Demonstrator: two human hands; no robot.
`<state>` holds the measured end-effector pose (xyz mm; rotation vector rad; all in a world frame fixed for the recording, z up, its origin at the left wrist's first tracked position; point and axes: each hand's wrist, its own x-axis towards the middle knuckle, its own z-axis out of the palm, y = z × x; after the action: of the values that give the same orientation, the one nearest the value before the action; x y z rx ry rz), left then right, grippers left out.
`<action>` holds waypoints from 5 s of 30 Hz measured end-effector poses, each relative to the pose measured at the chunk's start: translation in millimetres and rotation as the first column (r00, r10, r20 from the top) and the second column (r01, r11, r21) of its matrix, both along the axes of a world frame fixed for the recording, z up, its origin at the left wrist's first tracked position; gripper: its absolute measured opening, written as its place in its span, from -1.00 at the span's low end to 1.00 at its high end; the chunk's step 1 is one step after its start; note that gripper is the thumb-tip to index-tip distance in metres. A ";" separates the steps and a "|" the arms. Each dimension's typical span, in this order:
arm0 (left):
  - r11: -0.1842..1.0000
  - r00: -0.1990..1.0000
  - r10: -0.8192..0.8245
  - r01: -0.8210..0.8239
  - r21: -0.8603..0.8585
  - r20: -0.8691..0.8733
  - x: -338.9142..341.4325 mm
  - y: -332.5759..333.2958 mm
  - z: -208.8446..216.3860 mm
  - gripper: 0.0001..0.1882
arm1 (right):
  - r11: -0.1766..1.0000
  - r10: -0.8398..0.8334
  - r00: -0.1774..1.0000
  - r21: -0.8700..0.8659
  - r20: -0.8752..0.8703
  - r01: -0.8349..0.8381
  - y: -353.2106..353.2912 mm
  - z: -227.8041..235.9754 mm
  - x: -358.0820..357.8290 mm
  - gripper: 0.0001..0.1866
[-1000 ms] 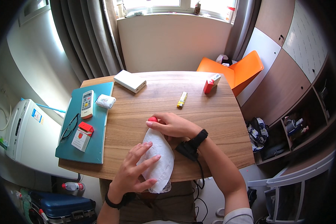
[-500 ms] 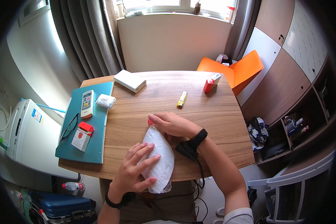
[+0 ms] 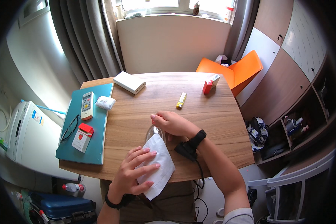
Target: The person unscrews the red cap of a plastic water bottle wrapped in a white paper towel. They use both hands to grip and twist the cap while the bottle rests on a wooden desk.
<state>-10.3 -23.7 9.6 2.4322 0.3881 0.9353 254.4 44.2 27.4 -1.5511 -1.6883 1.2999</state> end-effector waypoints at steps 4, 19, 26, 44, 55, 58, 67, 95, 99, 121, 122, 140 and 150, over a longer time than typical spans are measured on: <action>1.000 1.000 -0.017 0.017 0.012 -0.014 -2.4 1.3 -0.7 -0.54 | 0.999 -0.011 0.996 0.040 -0.084 0.015 0.3 -6.2 -0.4 -0.45; 0.998 0.997 -0.036 0.039 -0.053 0.064 -0.7 3.6 3.2 -0.65 | 0.996 0.040 0.999 0.084 -0.001 -0.039 3.2 -6.4 2.7 -0.47; 0.946 0.969 0.234 -0.208 -0.249 0.078 6.3 1.5 -4.1 -0.63 | 0.993 -0.010 1.000 0.120 -0.014 0.012 4.0 -11.9 3.0 -0.53; 0.981 0.988 0.151 -0.154 -0.114 -0.035 7.8 -0.4 -1.8 -0.57 | 0.987 0.129 0.991 0.090 0.027 -0.131 5.2 -15.1 7.8 -0.48; 0.990 0.989 0.131 -0.133 -0.039 -0.064 10.2 0.0 -1.7 -0.56 | 0.983 0.138 0.990 0.117 0.017 -0.139 6.9 -17.6 4.9 -0.49; 0.991 0.990 0.129 -0.132 -0.037 -0.061 9.3 1.0 -4.2 -0.55 | 0.987 0.132 0.991 0.092 0.025 -0.134 5.9 -11.9 2.0 -0.48; 0.988 0.989 0.136 -0.140 -0.063 -0.055 8.7 -1.2 -3.8 -0.56 | 0.994 0.090 0.996 0.064 -0.005 -0.090 6.4 -19.8 4.7 -0.45; 0.998 0.997 0.058 -0.056 0.040 -0.050 5.0 -5.1 4.7 -0.61 | 0.987 0.098 0.994 0.122 0.047 -0.103 10.5 -28.5 4.6 -0.42; 0.994 0.992 0.108 -0.106 0.031 -0.066 5.8 -4.4 3.3 -0.61 | 0.994 0.092 0.995 0.050 0.027 -0.093 7.1 -17.6 1.3 -0.42; 0.995 0.997 0.053 -0.048 0.090 -0.056 6.5 -0.3 -0.7 -0.59 | 0.964 0.113 0.993 0.239 0.028 -0.117 13.4 -38.2 5.0 -0.37; 0.994 0.997 0.057 -0.051 0.098 -0.055 4.9 -3.2 -1.0 -0.59 | 0.955 0.122 0.993 0.270 0.006 -0.119 15.6 -43.7 5.1 -0.37; 0.989 0.980 0.136 -0.124 0.086 -0.148 15.4 2.1 18.3 -0.55 | 0.952 0.139 0.989 0.267 0.051 -0.147 13.9 -39.6 10.6 -0.35; 0.993 0.978 0.087 -0.070 0.095 -0.189 17.4 -16.4 24.0 -0.49 | 0.972 0.143 0.989 0.184 0.036 -0.147 9.4 -26.7 5.8 -0.39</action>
<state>7.1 -40.1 33.5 2.6145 0.5250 0.7647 260.2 53.6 0.7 -1.3609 -1.9088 1.1596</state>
